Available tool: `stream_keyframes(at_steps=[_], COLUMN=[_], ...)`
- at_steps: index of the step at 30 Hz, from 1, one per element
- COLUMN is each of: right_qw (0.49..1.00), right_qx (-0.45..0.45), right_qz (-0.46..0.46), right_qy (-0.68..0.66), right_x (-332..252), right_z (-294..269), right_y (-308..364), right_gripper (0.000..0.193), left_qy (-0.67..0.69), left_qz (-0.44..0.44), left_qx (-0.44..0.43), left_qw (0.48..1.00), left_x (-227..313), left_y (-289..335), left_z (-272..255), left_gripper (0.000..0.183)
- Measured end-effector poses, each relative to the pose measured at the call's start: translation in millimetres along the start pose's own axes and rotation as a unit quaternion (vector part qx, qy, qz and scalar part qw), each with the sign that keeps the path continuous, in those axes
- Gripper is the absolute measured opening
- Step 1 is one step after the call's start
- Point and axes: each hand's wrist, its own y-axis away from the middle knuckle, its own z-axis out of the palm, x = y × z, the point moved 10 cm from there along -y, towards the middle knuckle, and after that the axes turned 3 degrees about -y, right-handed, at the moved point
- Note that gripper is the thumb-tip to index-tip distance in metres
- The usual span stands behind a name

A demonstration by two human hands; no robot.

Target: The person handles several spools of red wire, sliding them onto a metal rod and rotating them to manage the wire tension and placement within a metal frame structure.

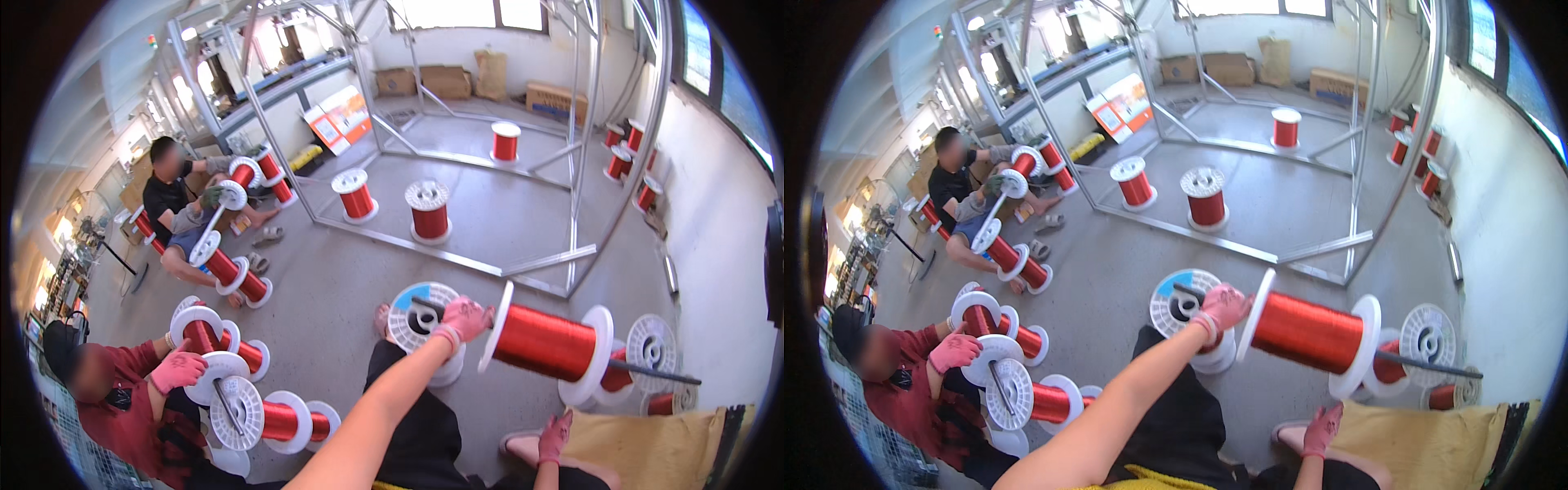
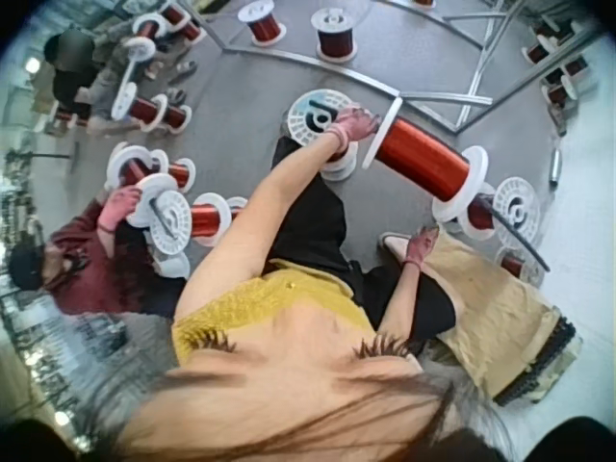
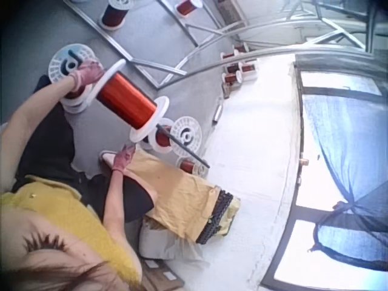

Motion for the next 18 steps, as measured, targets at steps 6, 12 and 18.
stream_keyframes(at_steps=[6,12,18], right_qw=[0.993,0.988,0.952], right_qx=[-0.098,-0.113,-0.225], right_qz=[0.072,0.092,-0.027], right_qy=[-0.001,-0.043,0.206], right_x=[-20,16,35], right_z=[-3,20,13], right_y=[-8,5,-13], right_gripper=[0.056,0.056,0.048], left_qy=[0.018,0.007,0.027], left_qz=[-0.025,-0.013,-0.012], left_qx=[0.01,0.01,0.002], left_qw=[0.999,1.0,1.0], left_x=[-2,0,-2], left_y=[5,5,6], left_z=[-4,-4,0], left_gripper=[0.06,0.06,0.057])
